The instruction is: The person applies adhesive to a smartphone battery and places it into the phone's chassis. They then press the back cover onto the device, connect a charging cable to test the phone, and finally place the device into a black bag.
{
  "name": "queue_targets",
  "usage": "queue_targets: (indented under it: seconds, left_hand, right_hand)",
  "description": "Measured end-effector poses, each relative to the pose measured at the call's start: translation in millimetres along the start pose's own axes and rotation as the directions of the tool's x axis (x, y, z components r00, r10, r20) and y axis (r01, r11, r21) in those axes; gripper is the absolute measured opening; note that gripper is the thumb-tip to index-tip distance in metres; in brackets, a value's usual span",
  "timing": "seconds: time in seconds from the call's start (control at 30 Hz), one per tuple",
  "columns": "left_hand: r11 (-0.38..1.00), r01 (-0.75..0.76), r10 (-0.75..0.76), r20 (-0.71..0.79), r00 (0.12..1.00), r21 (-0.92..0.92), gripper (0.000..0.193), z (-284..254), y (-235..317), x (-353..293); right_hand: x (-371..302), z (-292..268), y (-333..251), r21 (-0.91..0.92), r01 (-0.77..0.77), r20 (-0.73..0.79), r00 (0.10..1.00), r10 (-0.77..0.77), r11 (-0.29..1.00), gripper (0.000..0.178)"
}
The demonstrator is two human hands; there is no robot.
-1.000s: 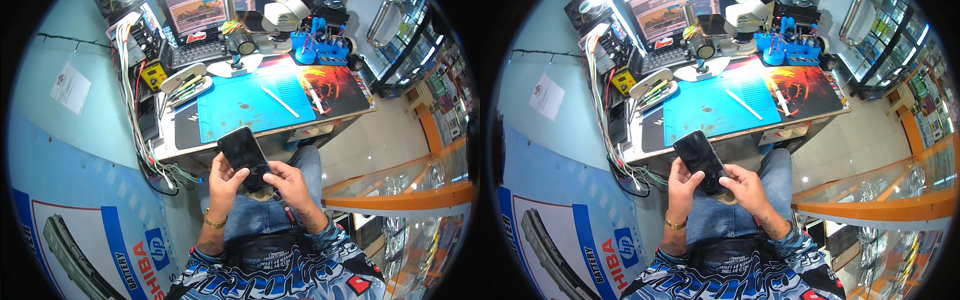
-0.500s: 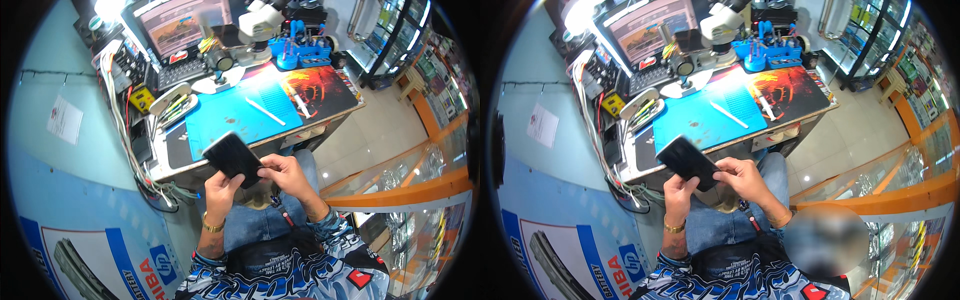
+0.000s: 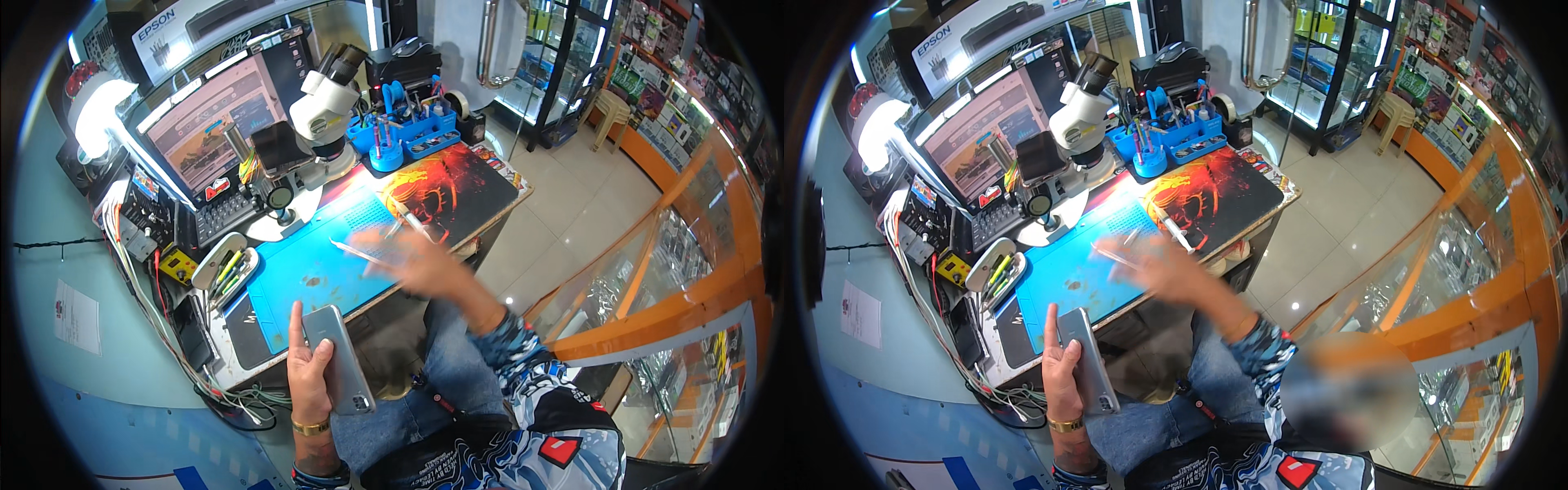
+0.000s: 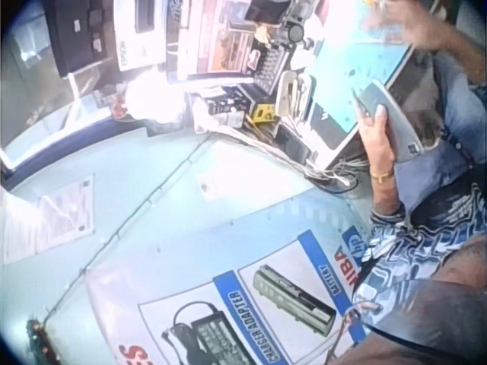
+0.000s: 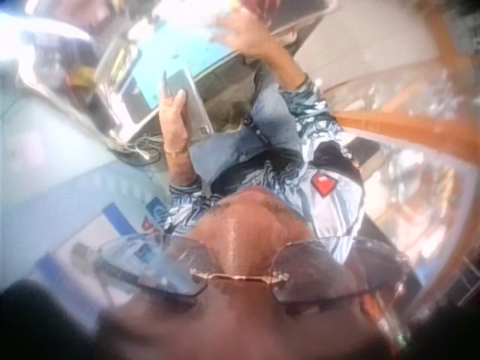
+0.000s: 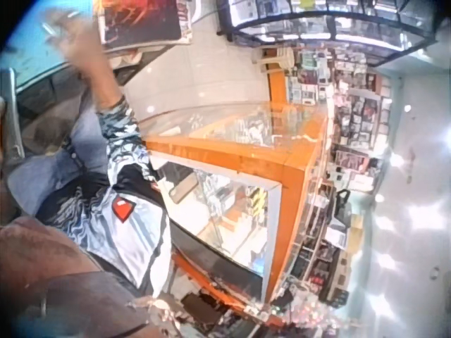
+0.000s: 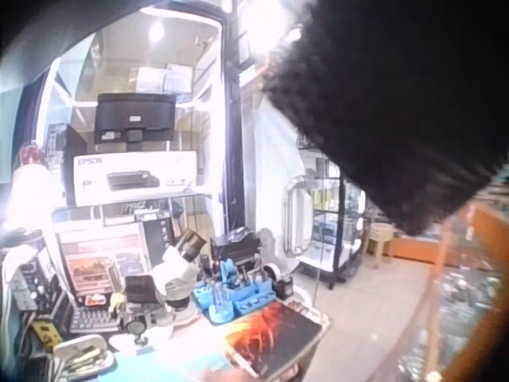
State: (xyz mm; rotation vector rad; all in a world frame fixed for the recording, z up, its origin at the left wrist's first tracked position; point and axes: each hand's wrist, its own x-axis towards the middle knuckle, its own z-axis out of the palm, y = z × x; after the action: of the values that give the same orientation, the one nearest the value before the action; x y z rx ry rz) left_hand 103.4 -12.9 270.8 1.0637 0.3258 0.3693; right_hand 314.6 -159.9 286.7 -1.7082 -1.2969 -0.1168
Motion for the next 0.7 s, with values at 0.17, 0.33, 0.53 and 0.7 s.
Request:
queue_targets:
  seconds: [0.17,0.33,0.53,0.7]
  left_hand:
    - [0.996,-0.049,0.056,-0.1,0.993,0.073,0.054,-8,-21,1]
    - [0.998,-0.061,0.061,-0.029,0.998,0.01,0.055,-11,-34,8]
    - [0.999,-0.041,0.041,-0.073,0.996,0.005,0.055,-19,-37,7]
    - [0.991,-0.033,0.053,-0.151,0.987,0.132,0.053,-24,-37,7]
  right_hand:
    - [55,-130,175,0.061,-0.384,-0.761,0.58,0.292,0.921,0.025]
    - [45,-239,327,-0.557,-0.639,-0.599,0.751,0.277,0.53,0.044]
    - [69,-234,355,-0.007,-0.845,-0.406,0.491,0.77,0.535,0.037]
    - [71,-231,336,0.223,-0.735,-0.179,0.615,0.768,0.64,0.023]
